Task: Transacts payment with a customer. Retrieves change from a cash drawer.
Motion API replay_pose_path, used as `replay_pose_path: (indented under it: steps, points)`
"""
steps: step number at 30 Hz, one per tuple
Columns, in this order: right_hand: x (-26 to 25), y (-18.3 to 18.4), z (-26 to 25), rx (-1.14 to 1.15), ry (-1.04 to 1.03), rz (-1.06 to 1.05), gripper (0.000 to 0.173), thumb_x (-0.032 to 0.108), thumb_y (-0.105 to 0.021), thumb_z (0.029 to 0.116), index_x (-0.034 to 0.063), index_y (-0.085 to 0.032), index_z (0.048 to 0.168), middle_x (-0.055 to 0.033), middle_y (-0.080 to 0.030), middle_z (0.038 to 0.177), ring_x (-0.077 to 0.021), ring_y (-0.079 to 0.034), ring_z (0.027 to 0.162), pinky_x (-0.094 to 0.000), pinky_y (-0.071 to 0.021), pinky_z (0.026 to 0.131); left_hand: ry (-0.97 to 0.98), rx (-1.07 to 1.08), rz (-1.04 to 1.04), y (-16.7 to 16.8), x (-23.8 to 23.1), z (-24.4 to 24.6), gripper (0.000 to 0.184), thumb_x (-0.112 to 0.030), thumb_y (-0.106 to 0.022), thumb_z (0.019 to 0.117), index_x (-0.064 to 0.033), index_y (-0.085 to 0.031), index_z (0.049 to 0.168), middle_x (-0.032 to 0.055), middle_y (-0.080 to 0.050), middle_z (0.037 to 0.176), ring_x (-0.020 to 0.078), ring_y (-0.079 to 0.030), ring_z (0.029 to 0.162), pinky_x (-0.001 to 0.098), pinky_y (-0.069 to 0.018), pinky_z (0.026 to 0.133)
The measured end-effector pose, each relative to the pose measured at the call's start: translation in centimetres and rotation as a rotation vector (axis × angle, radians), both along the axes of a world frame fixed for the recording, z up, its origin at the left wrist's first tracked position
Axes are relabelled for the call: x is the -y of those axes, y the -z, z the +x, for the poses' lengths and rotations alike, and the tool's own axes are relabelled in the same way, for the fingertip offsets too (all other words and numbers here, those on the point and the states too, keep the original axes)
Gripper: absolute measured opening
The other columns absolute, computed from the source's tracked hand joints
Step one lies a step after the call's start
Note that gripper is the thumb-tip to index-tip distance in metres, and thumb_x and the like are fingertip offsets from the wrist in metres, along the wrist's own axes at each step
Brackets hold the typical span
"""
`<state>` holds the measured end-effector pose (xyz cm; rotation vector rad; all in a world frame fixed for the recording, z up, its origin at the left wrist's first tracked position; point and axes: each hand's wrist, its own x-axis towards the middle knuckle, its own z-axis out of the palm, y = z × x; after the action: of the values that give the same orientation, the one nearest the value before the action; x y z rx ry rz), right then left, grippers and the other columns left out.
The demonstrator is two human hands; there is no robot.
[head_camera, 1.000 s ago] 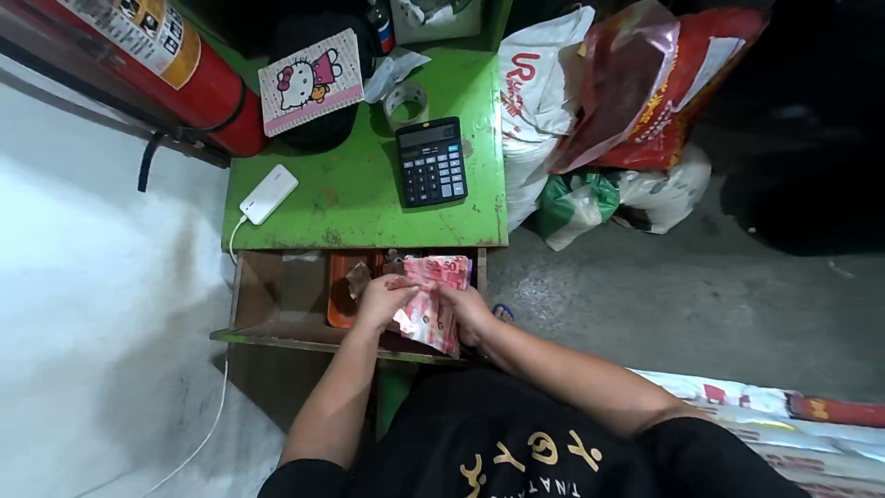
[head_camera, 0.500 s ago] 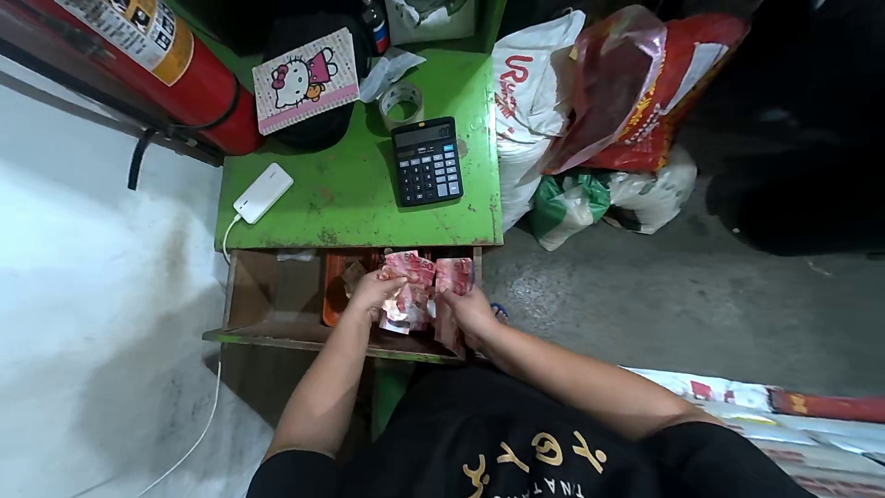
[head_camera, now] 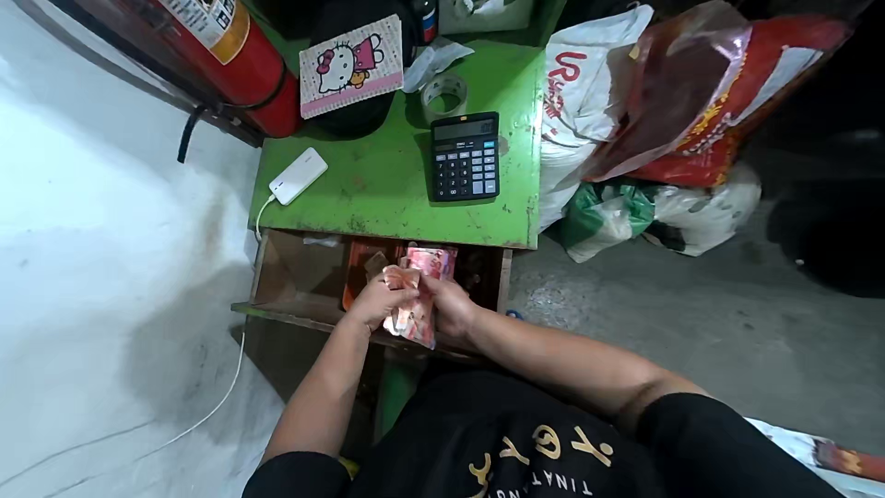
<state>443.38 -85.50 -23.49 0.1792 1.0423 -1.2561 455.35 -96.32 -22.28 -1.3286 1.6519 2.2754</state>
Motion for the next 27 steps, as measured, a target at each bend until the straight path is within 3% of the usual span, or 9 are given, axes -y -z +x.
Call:
replay_pose_path:
  steps: [2, 4, 7, 9, 13, 16, 20, 23, 27]
  points:
    - [1.2, 0.3, 1.2, -0.082, -0.052, -0.029, 0.048, 0.039, -0.032, 0.1126, 0.0026, -0.057, 0.129, -0.0136, -0.070, 0.107, -0.0209, -0.070, 0.097, -0.0388, -0.0591, 0.085, -0.073, 0.069, -0.007, 0.9, 1.2, 0.8, 0.046, 0.007, -0.071, 0.0870, 0.0014, -0.055, 0.129, 0.0135, -0.072, 0.101, 0.0197, -0.072, 0.088, 0.0369, -0.0616, 0.081]
    - [1.2, 1.0, 1.6, -0.248, -0.100, 0.021, 0.053, 0.041, -0.033, 0.1124, 0.0075, -0.040, 0.153, -0.0193, -0.057, 0.139, -0.0276, -0.059, 0.124, -0.0451, -0.0520, 0.102, -0.141, 0.147, -0.029, 2.4, 3.4, 1.8, 0.064, 0.008, -0.073, 0.0850, -0.0038, -0.046, 0.142, 0.0175, -0.070, 0.108, 0.0243, -0.072, 0.089, 0.0403, -0.0619, 0.079]
    - [0.6, 2.6, 1.1, -0.512, -0.056, 0.377, 0.059, 0.036, -0.051, 0.1073, 0.0087, -0.036, 0.157, -0.0308, -0.029, 0.158, -0.0458, -0.033, 0.144, -0.0606, -0.0360, 0.113, -0.135, 0.367, -0.182, 6.1, 7.5, 3.1, 0.077, 0.000, -0.081, 0.0817, -0.0023, -0.040, 0.146, 0.0236, -0.066, 0.118, 0.0330, -0.069, 0.099, 0.0497, -0.0591, 0.084]
    - [0.1, 4.4, 0.4, -0.614, -0.060, 0.590, 0.065, 0.038, -0.054, 0.1052, 0.0072, -0.032, 0.158, -0.0323, -0.024, 0.159, -0.0476, -0.029, 0.146, -0.0597, -0.0352, 0.114, -0.063, 0.553, -0.276, 8.3, 9.2, 3.1, 0.079, -0.010, -0.088, 0.0769, 0.0054, -0.046, 0.142, 0.0279, -0.064, 0.123, 0.0393, -0.066, 0.111, 0.0574, -0.0552, 0.095]
    - [-0.5, 5.6, -0.8, -0.633, -0.147, 0.666, 0.065, 0.035, -0.050, 0.1071, -0.0022, -0.027, 0.156, -0.0317, -0.029, 0.157, -0.0425, -0.034, 0.146, -0.0545, -0.0354, 0.116, 0.243, 0.887, -0.436, 9.4, 9.2, 1.1, 0.060, -0.028, -0.083, 0.0843, 0.0102, -0.062, 0.125, 0.0321, -0.062, 0.126, 0.0454, -0.061, 0.120, 0.0645, -0.0475, 0.102]
    - [-0.6, 6.1, -0.9, -0.600, -0.163, 0.637, 0.060, 0.030, -0.052, 0.1065, -0.0055, -0.034, 0.151, -0.0319, -0.039, 0.150, -0.0408, -0.043, 0.140, -0.0528, -0.0416, 0.112, 0.399, 0.989, -0.668, 6.7, 7.5, -0.6, 0.052, -0.034, -0.080, 0.0874, 0.0091, -0.066, 0.112, 0.0296, -0.066, 0.117, 0.0443, -0.066, 0.112, 0.0634, -0.0532, 0.094]
    - [-0.7, 6.5, -0.5, -0.576, -0.187, 0.608, 0.055, 0.029, -0.053, 0.1061, -0.0019, -0.039, 0.150, -0.0301, -0.039, 0.151, -0.0404, -0.042, 0.141, -0.0535, -0.0420, 0.111, 0.407, 0.771, -0.925, 5.3, 4.2, -1.1, 0.049, -0.038, -0.067, 0.0987, 0.0012, -0.063, 0.128, 0.0249, -0.064, 0.127, 0.0420, -0.060, 0.122, 0.0597, -0.0491, 0.102]
    - [-0.9, 6.0, 0.5, -0.581, -0.247, 0.572, 0.050, 0.028, -0.051, 0.1071, 0.0006, -0.044, 0.149, -0.0295, -0.038, 0.152, -0.0412, -0.040, 0.142, -0.0544, -0.0401, 0.112, 0.562, 0.746, -0.673, 6.0, 2.0, -1.8, 0.068, -0.058, -0.062, 0.0969, -0.0036, -0.060, 0.137, 0.0272, -0.050, 0.146, 0.0447, -0.047, 0.138, 0.0628, -0.0414, 0.110]
    - [-1.1, 6.2, 2.1, -0.568, -0.304, 0.508, 0.051, 0.028, -0.052, 0.1058, 0.0040, -0.044, 0.150, -0.0278, -0.039, 0.153, -0.0412, -0.040, 0.142, -0.0567, -0.0390, 0.113, 0.707, 0.821, -0.507, 6.2, 0.2, -3.3, 0.082, -0.066, -0.058, 0.0954, -0.0006, -0.053, 0.144, 0.0322, -0.034, 0.156, 0.0483, -0.033, 0.145, 0.0646, -0.0330, 0.115]
